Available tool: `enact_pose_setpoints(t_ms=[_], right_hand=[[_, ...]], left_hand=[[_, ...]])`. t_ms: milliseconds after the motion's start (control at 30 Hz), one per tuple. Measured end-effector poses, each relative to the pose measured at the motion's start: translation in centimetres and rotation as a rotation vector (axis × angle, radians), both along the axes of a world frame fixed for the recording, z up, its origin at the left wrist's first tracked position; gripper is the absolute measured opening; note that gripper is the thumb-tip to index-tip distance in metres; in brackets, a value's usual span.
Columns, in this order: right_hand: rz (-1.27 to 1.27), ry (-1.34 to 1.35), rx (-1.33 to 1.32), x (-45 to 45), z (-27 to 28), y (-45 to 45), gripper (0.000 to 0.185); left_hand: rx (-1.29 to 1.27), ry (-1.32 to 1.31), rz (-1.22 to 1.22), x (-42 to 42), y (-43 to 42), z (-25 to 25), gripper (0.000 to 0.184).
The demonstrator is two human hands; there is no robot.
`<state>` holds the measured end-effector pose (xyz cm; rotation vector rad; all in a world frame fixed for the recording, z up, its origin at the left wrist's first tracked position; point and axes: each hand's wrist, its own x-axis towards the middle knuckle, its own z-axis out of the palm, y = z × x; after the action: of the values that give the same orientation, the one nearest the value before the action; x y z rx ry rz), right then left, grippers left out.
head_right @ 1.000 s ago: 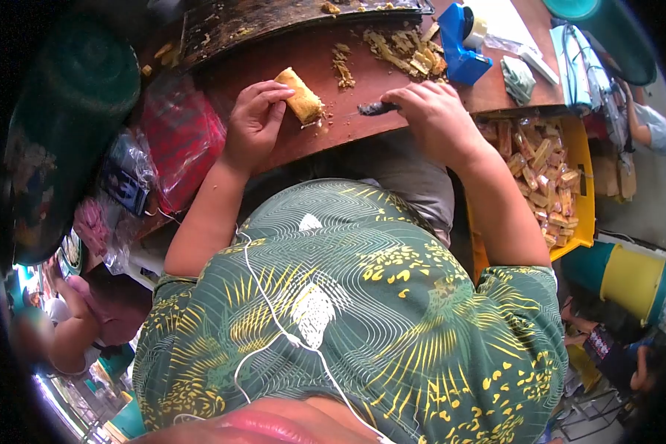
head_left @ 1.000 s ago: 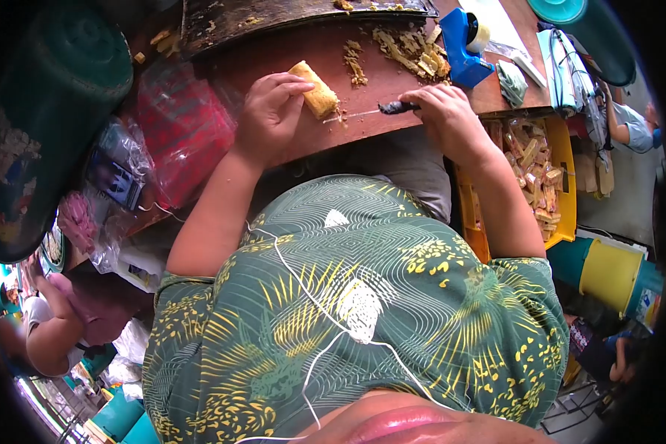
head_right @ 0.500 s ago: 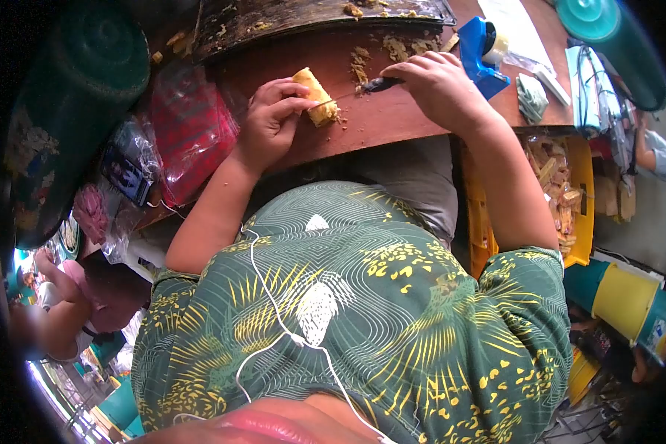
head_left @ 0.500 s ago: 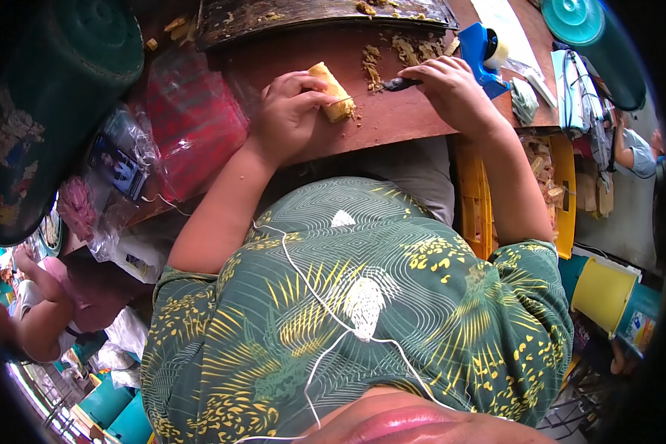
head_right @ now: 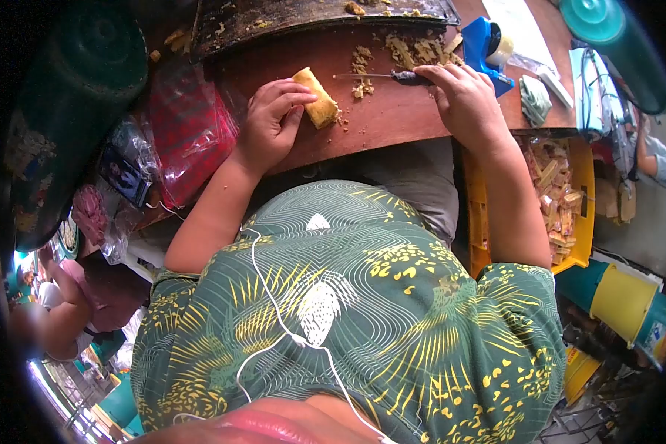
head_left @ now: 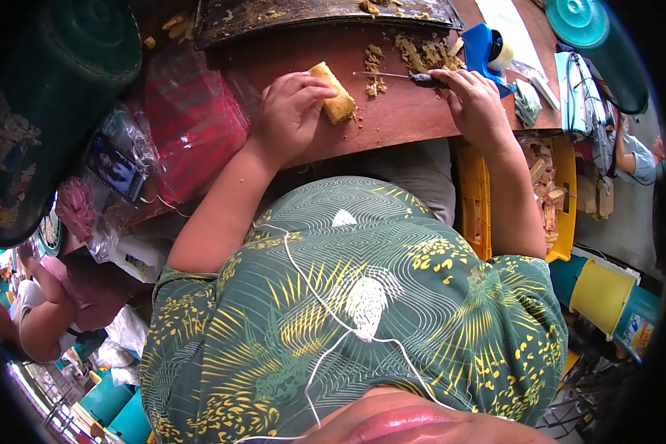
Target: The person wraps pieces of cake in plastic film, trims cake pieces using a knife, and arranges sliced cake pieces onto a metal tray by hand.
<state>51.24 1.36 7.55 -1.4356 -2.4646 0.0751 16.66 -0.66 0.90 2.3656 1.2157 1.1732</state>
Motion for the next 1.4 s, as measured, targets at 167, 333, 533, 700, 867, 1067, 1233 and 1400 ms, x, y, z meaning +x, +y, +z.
enact_pose_setpoints(t_ms=[167,333,533,700,867,1067,1233,1400], right_hand=[[0.224,0.034,-0.013,-0.8,0.4,-0.5,0.038],[0.265,0.007,-0.029,-2.0,0.1,0.6,0.034],[0.299,-0.037,0.016,-2.7,-0.6,2.2,0.032],[0.306,-0.08,-0.02,-2.4,-0.1,2.6,0.034],[0.306,-0.083,-0.016,-2.2,-0.4,2.6,0.034],[0.32,-0.05,0.048,-2.9,-0.1,2.2,0.031],[0.308,-0.054,0.041,-3.2,-0.1,1.9,0.032],[0.288,-0.069,0.075,-2.2,-0.1,1.9,0.034]], left_hand=[[0.012,-0.007,-0.009,0.0,-0.2,0.0,0.024],[-0.015,0.029,-0.017,-0.3,-0.3,-0.3,0.034],[-0.01,0.047,-0.028,-0.4,-0.3,-0.3,0.042],[-0.015,0.051,-0.033,-0.4,-0.4,-0.1,0.043],[0.008,0.029,-0.049,-0.3,-0.3,-0.3,0.041],[0.01,0.034,-0.075,-0.6,-0.6,0.6,0.039],[0.005,0.03,-0.072,-0.6,-0.7,0.6,0.038],[0.006,0.048,-0.054,-0.4,-0.9,0.8,0.037]])
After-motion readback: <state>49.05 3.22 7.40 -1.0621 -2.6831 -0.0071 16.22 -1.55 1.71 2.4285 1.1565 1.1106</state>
